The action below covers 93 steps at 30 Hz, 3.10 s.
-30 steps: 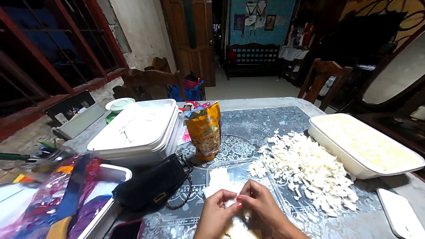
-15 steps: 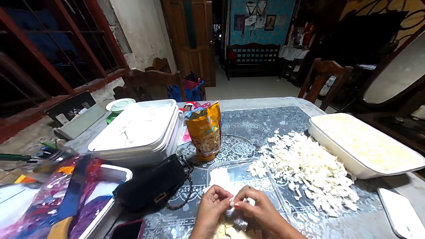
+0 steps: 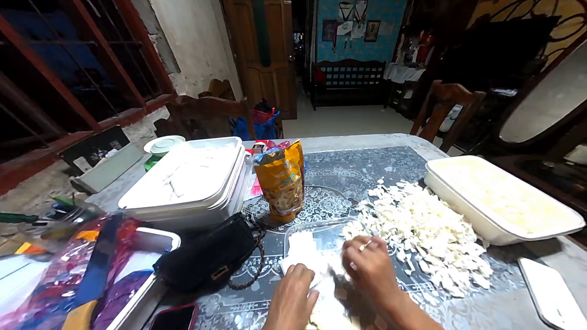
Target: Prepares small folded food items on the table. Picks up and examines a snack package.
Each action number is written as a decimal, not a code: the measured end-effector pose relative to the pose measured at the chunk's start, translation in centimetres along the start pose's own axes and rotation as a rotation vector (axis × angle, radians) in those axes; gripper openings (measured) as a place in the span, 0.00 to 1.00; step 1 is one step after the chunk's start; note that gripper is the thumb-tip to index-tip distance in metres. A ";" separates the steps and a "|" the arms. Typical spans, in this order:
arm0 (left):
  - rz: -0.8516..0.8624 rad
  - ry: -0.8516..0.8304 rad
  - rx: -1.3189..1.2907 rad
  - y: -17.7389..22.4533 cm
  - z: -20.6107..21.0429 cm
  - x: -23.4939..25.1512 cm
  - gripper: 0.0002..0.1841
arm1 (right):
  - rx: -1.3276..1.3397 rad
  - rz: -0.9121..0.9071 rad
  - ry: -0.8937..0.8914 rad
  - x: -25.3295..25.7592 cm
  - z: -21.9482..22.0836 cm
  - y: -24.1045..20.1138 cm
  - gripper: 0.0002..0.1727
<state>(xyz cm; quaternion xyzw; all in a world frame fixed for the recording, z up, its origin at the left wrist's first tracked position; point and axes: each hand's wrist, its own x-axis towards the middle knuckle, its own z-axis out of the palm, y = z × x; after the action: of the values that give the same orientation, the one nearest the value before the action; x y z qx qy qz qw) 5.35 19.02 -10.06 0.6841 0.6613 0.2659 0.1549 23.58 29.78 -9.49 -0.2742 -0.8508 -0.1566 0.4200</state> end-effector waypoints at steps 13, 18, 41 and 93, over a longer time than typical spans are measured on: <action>-0.036 0.046 0.100 -0.2 0.3 0.0 0.09 | 0.472 0.277 -1.247 2.1 -2.3 0.2 0.16; 0.109 0.198 0.131 -1.1 1.3 0.0 0.05 | 0.529 0.346 -1.250 2.2 -2.4 -0.3 0.13; -0.247 0.105 -0.864 0.8 -0.1 0.4 0.13 | 1.188 0.726 -0.472 0.2 -0.6 -1.5 0.08; 0.147 0.129 0.150 -1.3 1.4 0.0 0.07 | 0.189 0.382 -0.588 2.5 -4.8 3.6 0.08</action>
<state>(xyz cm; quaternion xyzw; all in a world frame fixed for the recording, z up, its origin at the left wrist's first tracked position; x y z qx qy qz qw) 5.07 19.36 -11.96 0.7219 0.6360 0.2698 0.0404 27.50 31.11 -4.48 -0.4213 -0.8795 0.0896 0.2025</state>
